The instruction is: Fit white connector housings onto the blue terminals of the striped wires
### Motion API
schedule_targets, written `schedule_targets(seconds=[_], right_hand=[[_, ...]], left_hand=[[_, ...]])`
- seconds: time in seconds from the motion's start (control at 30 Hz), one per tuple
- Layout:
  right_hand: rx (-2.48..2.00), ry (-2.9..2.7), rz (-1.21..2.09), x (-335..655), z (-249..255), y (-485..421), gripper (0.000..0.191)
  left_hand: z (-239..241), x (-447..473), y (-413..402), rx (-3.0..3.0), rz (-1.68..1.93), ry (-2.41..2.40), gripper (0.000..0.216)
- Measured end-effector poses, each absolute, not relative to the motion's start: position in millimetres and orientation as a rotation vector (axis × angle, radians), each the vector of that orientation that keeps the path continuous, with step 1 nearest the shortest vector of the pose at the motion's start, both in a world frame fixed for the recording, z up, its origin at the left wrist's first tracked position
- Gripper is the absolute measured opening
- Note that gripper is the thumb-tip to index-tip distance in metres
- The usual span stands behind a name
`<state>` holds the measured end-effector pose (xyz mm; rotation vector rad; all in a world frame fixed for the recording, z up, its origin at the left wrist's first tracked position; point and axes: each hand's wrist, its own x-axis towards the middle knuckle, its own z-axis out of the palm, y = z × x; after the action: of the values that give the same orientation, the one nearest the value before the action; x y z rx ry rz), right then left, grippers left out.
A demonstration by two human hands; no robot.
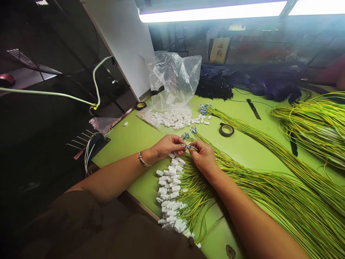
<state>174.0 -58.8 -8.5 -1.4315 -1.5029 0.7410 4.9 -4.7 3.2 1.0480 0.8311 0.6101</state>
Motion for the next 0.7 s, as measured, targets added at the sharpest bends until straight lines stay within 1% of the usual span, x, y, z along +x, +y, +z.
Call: schedule_targets(seconds=[0.17, 0.5, 0.7], right_hand=[[-1.463, -1.481, 0.760, 176.2, -10.9, -58.2, 0.021], [-1.456, -1.513, 0.790, 175.7, -4.0, -58.6, 0.017], [-1.459, -1.488, 0.810, 176.2, -4.5, -58.3, 0.019]], left_hand=[[3.7, 3.2, -0.3, 0.993, 0.607, 0.833, 0.039], [1.1, 5.5, -4.6, 1.121, 0.574, 0.824, 0.038], [2.1, 3.5, -2.3, 1.045, 0.628, 0.815, 0.037]])
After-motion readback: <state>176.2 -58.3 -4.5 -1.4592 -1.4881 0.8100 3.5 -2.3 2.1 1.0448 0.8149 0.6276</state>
